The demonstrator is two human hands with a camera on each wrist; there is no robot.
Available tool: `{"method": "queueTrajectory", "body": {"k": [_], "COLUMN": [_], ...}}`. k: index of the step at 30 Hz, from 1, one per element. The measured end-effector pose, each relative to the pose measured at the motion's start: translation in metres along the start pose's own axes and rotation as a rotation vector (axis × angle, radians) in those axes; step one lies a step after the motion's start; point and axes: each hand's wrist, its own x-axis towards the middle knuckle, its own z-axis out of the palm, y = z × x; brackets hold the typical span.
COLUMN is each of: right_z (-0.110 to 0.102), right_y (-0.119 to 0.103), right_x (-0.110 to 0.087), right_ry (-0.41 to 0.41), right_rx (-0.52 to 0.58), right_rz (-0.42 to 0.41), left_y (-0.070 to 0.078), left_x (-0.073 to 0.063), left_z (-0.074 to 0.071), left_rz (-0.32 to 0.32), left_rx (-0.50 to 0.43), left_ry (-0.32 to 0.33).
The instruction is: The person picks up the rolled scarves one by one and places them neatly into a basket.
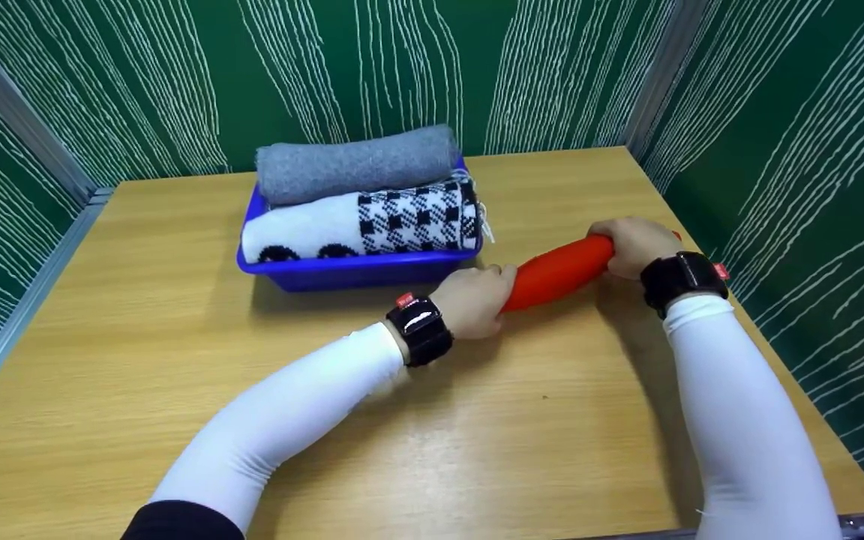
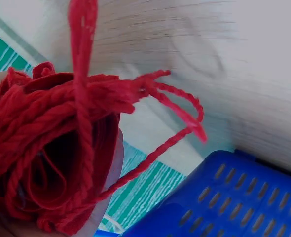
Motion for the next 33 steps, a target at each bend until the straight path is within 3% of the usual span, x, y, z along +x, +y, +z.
{"method": "queueTrajectory", "body": {"k": [9, 15, 33], "right_z": [-0.011, -0.016, -0.033], "right_y": [-0.007, -0.009, -0.024], "right_x": [-0.002, -0.001, -0.003], "right_ry": [-0.001, 0.054, 0.143], "right_rx": [0.001, -0.043, -0.081], "right_rz": [0.016, -0.072, -0.136], "left_y": [0.001, 0.002, -0.005], "left_x": [-0.006, -0.01, -0.021], "left_z": [-0.006, -0.01, -0.031], "left_rz": [0.005, 0.022, 0.036], "left_rx": [0.027, 0.04, -0.02], "left_ry": [0.04, 0.076, 0.07]}}
